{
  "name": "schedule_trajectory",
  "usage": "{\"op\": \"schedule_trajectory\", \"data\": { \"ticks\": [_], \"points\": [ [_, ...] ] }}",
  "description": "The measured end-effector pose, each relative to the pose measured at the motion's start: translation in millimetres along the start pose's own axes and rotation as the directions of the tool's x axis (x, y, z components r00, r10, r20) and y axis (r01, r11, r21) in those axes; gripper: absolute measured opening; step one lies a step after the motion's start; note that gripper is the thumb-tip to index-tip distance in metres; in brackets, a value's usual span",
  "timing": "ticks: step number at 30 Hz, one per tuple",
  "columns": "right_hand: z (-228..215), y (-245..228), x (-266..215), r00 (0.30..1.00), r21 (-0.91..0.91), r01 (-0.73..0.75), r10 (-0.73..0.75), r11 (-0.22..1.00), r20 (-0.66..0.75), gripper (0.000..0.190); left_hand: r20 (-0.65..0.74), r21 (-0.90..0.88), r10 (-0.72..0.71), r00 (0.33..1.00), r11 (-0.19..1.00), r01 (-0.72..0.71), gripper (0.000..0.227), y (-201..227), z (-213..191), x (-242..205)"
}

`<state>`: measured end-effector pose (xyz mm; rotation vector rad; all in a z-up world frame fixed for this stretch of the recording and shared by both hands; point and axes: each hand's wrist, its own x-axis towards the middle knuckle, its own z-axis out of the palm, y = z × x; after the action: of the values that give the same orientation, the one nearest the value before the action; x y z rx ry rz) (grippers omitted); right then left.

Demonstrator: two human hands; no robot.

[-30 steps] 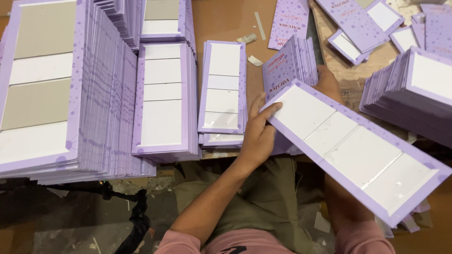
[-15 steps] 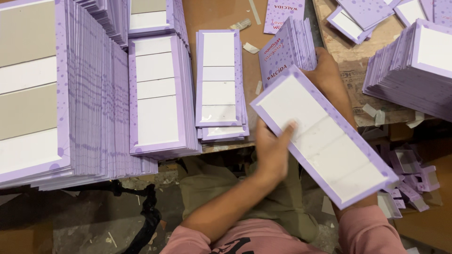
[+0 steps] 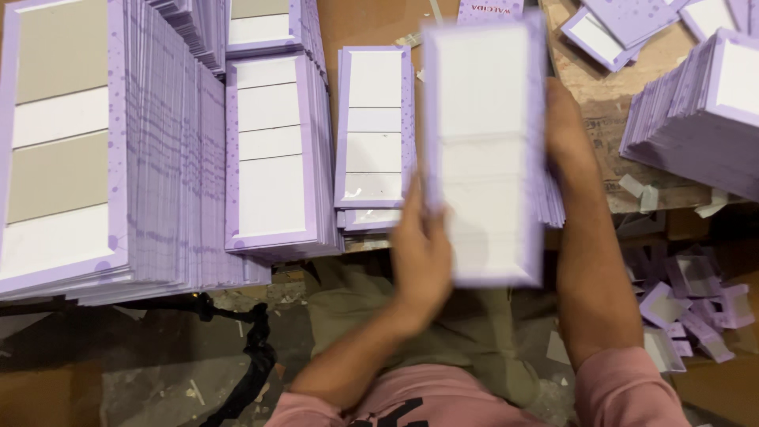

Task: The person repeatedly picks up purple rectangular cards from a large pile on the table, aligns them, and places them into a smaller stack. The person continues this repetitive stacking process throughout the clip.

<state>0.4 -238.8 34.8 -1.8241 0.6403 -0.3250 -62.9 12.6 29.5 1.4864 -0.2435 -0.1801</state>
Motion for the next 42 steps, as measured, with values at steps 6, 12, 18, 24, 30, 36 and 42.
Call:
{"op": "schedule_trajectory", "data": {
  "ticks": [6, 12, 18, 24, 30, 36, 42],
  "points": [
    [3, -6, -6, 1.000, -0.263, 0.009, -0.008, 0.965, 0.003, 0.053, -0.222, 0.739, 0.089, 0.971, 0.665, 0.108, 0.053, 3, -40, 100],
    [3, -5, -7, 0.998, -0.263, 0.063, -0.063, 0.963, 0.006, 0.054, -0.325, 0.811, 0.007, 0.946, 0.518, 0.274, 0.044, -12, -42, 140],
    [3, -7, -6, 1.000, -0.277, -0.014, 0.011, 0.961, -0.010, 0.050, -0.371, 0.830, 0.370, 0.852, 0.544, 0.125, 0.034, -50, -29, 148],
    [2, -2, -7, 1.000, -0.246, -0.005, 0.002, 0.969, -0.010, 0.053, 0.142, 0.264, 0.286, 0.948, 0.912, -0.314, 0.074, -58, 35, 88],
    [3, -6, -7, 1.000, -0.244, 0.015, -0.016, 0.970, -0.002, 0.055, 0.208, 0.169, 0.236, 0.949, 0.947, -0.273, 0.103, -65, 59, 65],
    [15, -15, -14, 0.999, -0.157, 0.025, -0.020, 0.987, 0.033, 0.058, 0.221, 0.164, 0.069, 0.973, 0.981, -0.107, 0.098, -64, 51, 74],
    [20, -16, -22, 0.997, -0.120, 0.071, -0.066, 0.990, 0.050, 0.059, 0.264, 0.142, 0.012, 0.964, 0.989, -0.051, 0.078, -56, 40, 69]
  ]
}}
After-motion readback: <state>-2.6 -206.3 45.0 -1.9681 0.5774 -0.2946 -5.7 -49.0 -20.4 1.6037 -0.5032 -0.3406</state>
